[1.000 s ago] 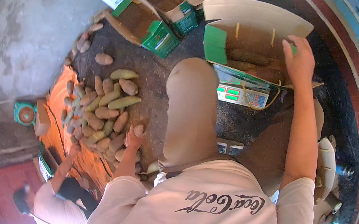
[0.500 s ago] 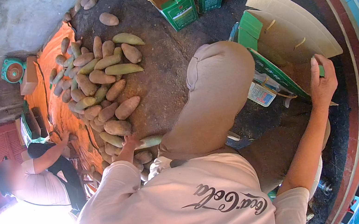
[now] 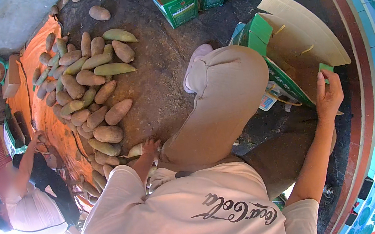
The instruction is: The recorder folds cardboard boxes, places mangoes inside them, and weighs the packed boxes on a digital scale.
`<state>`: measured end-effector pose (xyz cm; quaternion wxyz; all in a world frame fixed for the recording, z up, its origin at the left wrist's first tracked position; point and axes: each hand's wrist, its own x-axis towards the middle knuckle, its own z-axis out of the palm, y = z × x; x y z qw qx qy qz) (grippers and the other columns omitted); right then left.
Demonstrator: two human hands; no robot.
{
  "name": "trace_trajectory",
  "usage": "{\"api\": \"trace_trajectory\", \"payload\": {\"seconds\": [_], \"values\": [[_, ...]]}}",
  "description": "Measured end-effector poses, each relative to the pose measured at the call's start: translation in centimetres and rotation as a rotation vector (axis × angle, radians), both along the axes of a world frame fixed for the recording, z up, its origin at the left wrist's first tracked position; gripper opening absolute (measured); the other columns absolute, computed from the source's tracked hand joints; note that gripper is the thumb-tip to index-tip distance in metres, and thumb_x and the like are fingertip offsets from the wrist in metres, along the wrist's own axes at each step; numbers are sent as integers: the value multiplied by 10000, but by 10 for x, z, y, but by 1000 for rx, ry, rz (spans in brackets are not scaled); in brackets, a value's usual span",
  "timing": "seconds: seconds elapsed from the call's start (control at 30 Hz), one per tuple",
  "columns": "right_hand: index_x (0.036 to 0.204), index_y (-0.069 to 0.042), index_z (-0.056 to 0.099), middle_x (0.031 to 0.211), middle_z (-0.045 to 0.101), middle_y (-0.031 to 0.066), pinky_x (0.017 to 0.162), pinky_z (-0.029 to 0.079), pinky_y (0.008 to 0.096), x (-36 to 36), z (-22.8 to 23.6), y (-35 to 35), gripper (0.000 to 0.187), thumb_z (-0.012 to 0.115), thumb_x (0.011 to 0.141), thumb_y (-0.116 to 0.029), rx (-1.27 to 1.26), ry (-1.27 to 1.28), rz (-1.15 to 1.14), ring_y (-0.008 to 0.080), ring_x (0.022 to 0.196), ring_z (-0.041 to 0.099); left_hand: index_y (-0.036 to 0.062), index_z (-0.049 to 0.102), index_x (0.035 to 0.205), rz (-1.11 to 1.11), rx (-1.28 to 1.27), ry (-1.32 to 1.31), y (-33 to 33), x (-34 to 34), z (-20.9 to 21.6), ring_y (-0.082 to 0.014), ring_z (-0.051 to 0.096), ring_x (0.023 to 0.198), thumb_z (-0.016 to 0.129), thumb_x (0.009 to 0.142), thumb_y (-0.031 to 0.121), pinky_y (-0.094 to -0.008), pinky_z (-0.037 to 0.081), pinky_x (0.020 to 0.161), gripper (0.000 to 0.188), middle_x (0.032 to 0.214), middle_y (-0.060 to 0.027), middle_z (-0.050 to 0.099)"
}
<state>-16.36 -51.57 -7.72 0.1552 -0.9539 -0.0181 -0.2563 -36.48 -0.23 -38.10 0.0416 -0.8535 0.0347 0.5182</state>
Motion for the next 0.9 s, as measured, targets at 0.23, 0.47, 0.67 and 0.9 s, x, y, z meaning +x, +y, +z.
{"api": "trace_trajectory", "payload": {"seconds": [0.23,0.47,0.67,0.9], "values": [[907,3,594,831,588,132,703,461,311,3,5,9,128,582,867,-119,4,34,21,259,764,588,231,503,1237,-307,-26,61,-5,11,-18,-294,427,1223,595,815,233,-500,317,1011,432,1261,-78,491],[910,-7,606,848,600,128,713,466,320,3,6,4,147,623,831,-130,53,24,-21,269,782,596,135,505,1124,94,31,-136,21,52,2,-296,568,1065,630,777,178,-418,456,888,371,1150,-140,563],[1094,-62,585,1041,600,149,833,448,371,3,4,2,383,700,753,-194,9,-44,-63,314,959,568,75,501,1089,478,-368,-633,38,136,60,-308,586,983,666,741,106,-370,455,850,386,1094,-151,572],[1245,-99,488,1187,543,138,927,399,401,-4,17,3,637,748,675,-216,99,-92,7,330,1086,497,45,491,1121,930,-1216,-1162,-76,259,253,-168,507,956,635,802,21,-298,420,842,351,1084,-35,508]]}}
